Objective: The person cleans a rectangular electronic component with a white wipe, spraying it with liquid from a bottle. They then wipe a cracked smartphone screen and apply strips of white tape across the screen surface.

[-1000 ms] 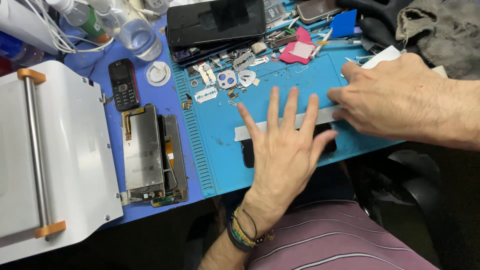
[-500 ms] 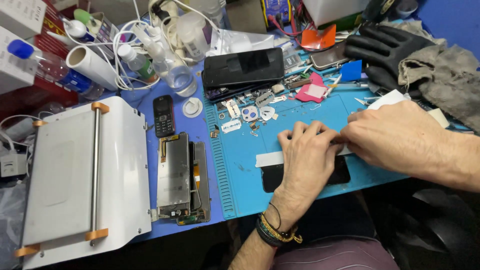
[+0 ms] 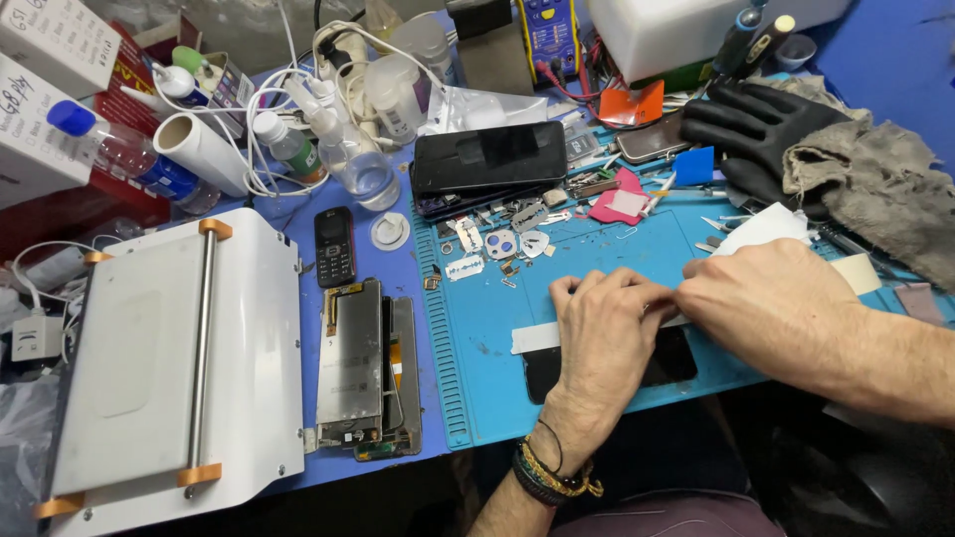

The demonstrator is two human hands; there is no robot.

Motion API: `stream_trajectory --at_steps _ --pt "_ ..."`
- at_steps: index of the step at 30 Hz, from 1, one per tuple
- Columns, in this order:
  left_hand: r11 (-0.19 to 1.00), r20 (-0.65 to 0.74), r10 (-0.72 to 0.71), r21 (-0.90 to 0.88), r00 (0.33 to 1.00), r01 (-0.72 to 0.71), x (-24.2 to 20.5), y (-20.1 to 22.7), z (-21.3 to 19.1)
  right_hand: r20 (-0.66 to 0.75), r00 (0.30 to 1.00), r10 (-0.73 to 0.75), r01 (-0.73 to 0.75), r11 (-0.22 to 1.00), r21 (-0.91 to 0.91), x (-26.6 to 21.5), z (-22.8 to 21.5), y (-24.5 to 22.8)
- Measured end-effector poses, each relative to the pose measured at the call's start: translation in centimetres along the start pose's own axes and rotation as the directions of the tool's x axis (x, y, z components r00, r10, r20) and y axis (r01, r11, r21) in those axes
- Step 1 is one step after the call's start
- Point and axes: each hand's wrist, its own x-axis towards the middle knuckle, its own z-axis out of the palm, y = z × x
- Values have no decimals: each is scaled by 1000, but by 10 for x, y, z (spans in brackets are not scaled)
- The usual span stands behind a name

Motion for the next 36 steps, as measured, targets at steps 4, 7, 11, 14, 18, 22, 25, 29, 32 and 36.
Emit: stream_trajectory --at_steps 4,7,11,14,18,22,25,29,32,36 --pt "999 10 11 37 1000 -11 -1 1 0 48 999 14 -13 1000 -21 -2 -2 -1" --pt "998 14 33 51 999 -33 -2 1 2 38 999 -1 2 1000 -16 -5 2 -1" --pt "998 -20 28 50 999 -27 -2 5 2 -81 992 -101 96 993 -72 -9 12 -3" --pt "997 -72 48 71 996 -43 -3 5 5 -166 968 -187 158 972 -175 -13 20 -9" --pt "995 -96 54 94 994 -45 -4 3 15 -295 888 -352 266 918 -295 -37 24 -27" --pt "996 -59 44 86 997 -39 -3 1 8 -344 864 -368 275 916 -291 -73 7 -32" --pt "997 -34 34 68 999 -32 -6 0 11 -256 942 -216 194 975 -108 -96 -2 -26" --pt "985 -82 61 165 995 -47 -10 -1 7 -268 957 107 -39 969 245 -106 -2 -18" --pt "997 -159 67 41 985 -61 -18 9 -30 -236 939 252 -115 872 476 -112 9 -13" --pt "883 -56 -139 -458 989 98 -40 38 -74 -307 908 285 -35 783 621 -108 -6 -25"
